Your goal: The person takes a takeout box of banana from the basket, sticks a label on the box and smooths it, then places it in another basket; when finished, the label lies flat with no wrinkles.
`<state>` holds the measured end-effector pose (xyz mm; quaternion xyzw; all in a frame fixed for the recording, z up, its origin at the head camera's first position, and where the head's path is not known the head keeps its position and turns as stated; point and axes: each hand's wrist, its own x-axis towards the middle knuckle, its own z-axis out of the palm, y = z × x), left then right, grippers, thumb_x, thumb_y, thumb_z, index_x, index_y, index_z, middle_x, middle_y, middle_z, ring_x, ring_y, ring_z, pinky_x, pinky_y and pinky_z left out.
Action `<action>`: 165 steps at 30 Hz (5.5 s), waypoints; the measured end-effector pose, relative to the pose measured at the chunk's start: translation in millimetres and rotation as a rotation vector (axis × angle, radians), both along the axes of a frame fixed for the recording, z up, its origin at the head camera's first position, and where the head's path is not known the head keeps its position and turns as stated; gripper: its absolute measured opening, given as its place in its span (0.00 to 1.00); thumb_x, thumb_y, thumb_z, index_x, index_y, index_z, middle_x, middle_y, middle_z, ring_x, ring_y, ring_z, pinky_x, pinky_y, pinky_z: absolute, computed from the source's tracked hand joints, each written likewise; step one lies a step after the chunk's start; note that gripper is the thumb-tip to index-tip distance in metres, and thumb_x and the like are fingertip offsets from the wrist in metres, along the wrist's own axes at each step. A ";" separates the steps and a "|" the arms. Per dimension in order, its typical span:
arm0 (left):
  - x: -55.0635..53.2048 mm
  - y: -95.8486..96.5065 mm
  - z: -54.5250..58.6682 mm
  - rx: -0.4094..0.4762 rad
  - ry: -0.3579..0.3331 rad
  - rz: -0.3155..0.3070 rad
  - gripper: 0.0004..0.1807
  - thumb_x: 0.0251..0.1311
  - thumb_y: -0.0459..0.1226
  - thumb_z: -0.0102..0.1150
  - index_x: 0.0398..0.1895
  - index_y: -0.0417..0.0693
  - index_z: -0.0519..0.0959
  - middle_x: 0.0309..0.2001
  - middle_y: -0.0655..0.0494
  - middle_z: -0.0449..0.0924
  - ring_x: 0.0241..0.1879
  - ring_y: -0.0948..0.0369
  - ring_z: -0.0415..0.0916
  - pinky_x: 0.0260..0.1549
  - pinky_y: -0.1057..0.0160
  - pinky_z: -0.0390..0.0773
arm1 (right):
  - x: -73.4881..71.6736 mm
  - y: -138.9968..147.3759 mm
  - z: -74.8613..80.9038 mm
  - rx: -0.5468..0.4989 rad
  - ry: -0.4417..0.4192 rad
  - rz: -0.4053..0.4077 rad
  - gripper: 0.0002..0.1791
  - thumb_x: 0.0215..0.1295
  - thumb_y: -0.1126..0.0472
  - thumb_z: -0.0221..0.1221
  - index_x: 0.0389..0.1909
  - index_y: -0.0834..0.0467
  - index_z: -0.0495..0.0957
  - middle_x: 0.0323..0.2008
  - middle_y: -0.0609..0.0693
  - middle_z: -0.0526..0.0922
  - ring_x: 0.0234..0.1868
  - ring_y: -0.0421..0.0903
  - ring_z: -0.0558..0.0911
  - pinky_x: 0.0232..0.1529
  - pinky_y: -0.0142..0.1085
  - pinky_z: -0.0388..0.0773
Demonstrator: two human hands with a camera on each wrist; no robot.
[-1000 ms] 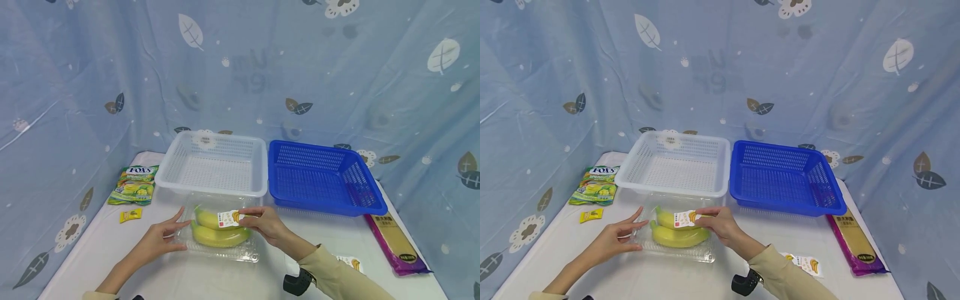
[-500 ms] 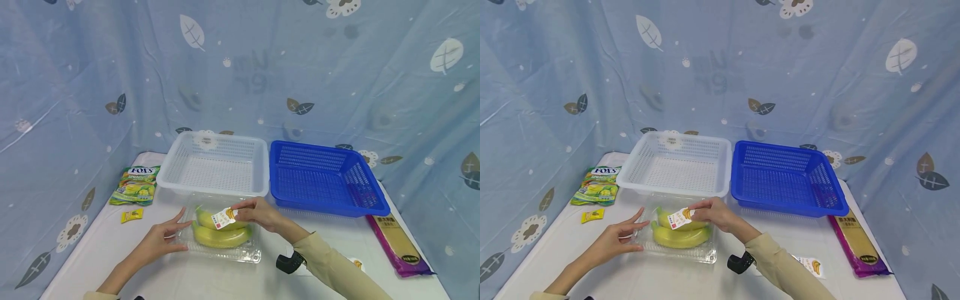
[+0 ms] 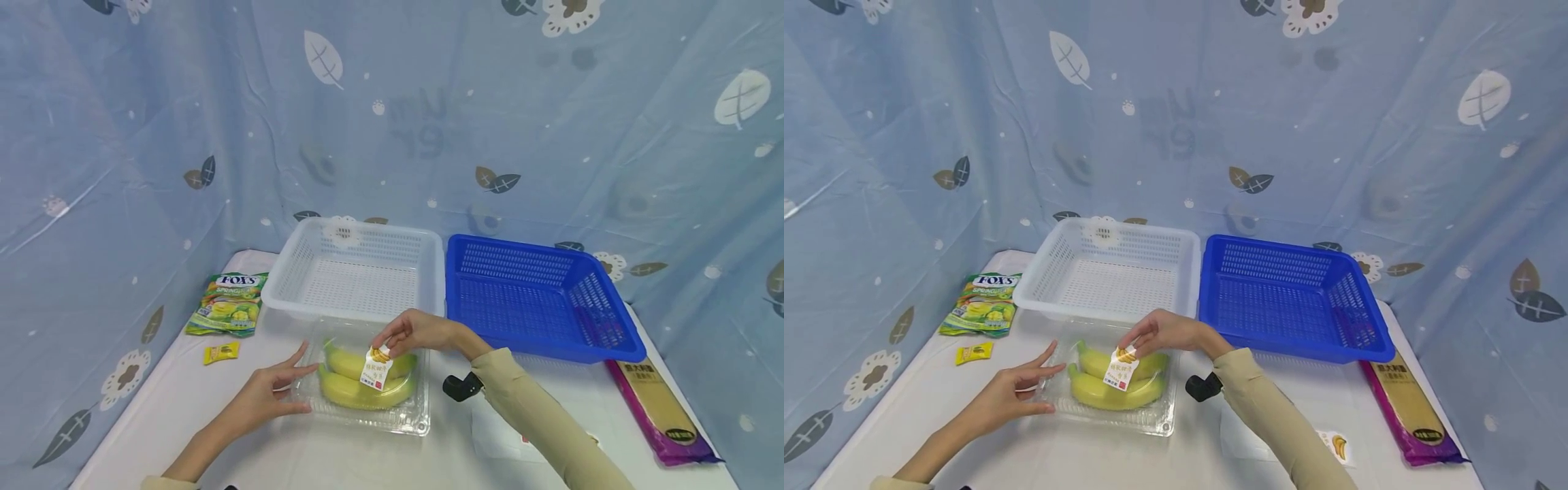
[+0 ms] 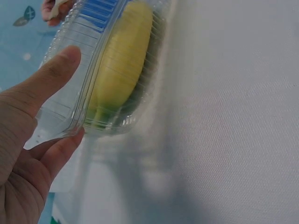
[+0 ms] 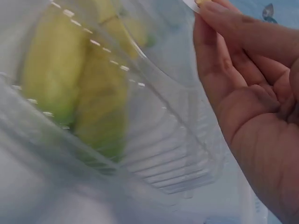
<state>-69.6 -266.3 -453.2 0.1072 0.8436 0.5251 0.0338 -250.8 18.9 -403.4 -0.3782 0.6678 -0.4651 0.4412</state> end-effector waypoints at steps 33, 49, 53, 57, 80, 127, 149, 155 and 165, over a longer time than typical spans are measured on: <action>-0.5 1.6 -2.1 -0.024 -0.007 0.014 0.36 0.45 0.40 0.74 0.61 0.41 0.75 0.73 0.42 0.50 0.63 0.36 0.60 0.47 0.57 0.78 | -2.9 -26.6 8.4 0.046 0.280 0.129 0.17 0.55 0.80 0.59 0.45 0.68 0.82 0.45 0.56 0.85 0.43 0.38 0.81 0.49 0.32 0.77; -0.1 -0.1 -4.3 -0.040 0.017 0.019 0.36 0.45 0.42 0.74 0.61 0.42 0.75 0.73 0.43 0.50 0.63 0.37 0.60 0.47 0.56 0.77 | 11.9 -29.5 9.5 0.065 0.553 0.137 0.17 0.54 0.79 0.63 0.45 0.64 0.83 0.52 0.54 0.82 0.55 0.47 0.78 0.54 0.30 0.75; -0.7 0.2 -5.0 -0.027 0.025 0.005 0.36 0.46 0.42 0.73 0.61 0.41 0.75 0.73 0.42 0.49 0.63 0.36 0.59 0.48 0.56 0.77 | 18.2 -26.7 10.4 0.019 0.617 0.052 0.16 0.55 0.79 0.61 0.46 0.67 0.81 0.54 0.58 0.80 0.58 0.53 0.76 0.55 0.33 0.75; -1.0 0.7 -6.0 -0.014 0.023 -0.003 0.35 0.47 0.40 0.73 0.61 0.40 0.74 0.74 0.42 0.48 0.64 0.36 0.59 0.48 0.55 0.77 | 25.6 -23.1 3.2 -0.079 0.417 -0.099 0.15 0.60 0.78 0.58 0.49 0.71 0.79 0.52 0.63 0.80 0.55 0.54 0.78 0.52 0.34 0.77; -0.8 1.0 -5.7 -0.027 0.004 -0.003 0.36 0.46 0.41 0.74 0.61 0.40 0.74 0.74 0.43 0.48 0.63 0.36 0.60 0.47 0.55 0.78 | 50.3 -20.6 -22.4 -0.154 -0.029 -0.399 0.19 0.65 0.72 0.56 0.56 0.72 0.72 0.55 0.67 0.76 0.55 0.50 0.78 0.54 0.34 0.75; -1.3 2.7 -4.3 -0.055 0.011 0.038 0.36 0.43 0.40 0.75 0.60 0.42 0.76 0.73 0.43 0.51 0.60 0.38 0.66 0.48 0.55 0.77 | 91.9 2.6 -23.3 -0.223 -0.297 -0.210 0.21 0.68 0.70 0.53 0.60 0.74 0.68 0.61 0.70 0.69 0.64 0.54 0.70 0.61 0.37 0.70; -2.4 -13.1 -1.3 -0.074 0.012 -0.128 0.37 0.52 0.44 0.69 0.66 0.47 0.70 0.75 0.43 0.43 0.69 0.38 0.48 0.53 0.48 0.73 | 134.1 46.5 -65.4 -0.241 0.945 -0.536 0.35 0.54 0.46 0.69 0.62 0.51 0.72 0.72 0.60 0.54 0.72 0.62 0.50 0.56 0.70 0.60; -10.6 -23.3 4.7 -0.108 0.122 -0.043 0.30 0.58 0.40 0.65 0.64 0.46 0.72 0.72 0.42 0.54 0.68 0.50 0.57 0.51 0.52 0.75 | 146.4 40.8 -81.2 -0.168 0.773 -0.670 0.45 0.46 0.43 0.73 0.67 0.48 0.68 0.75 0.63 0.36 0.73 0.65 0.37 0.54 0.75 0.52; -75.6 -56.6 33.5 -0.396 0.386 0.320 0.27 0.56 0.39 0.68 0.59 0.40 0.76 0.72 0.35 0.53 0.46 0.37 0.74 0.34 0.47 0.77 | 151.9 20.0 -91.1 -0.191 0.534 -0.885 0.47 0.44 0.50 0.75 0.67 0.47 0.65 0.74 0.65 0.33 0.71 0.69 0.44 0.61 0.68 0.50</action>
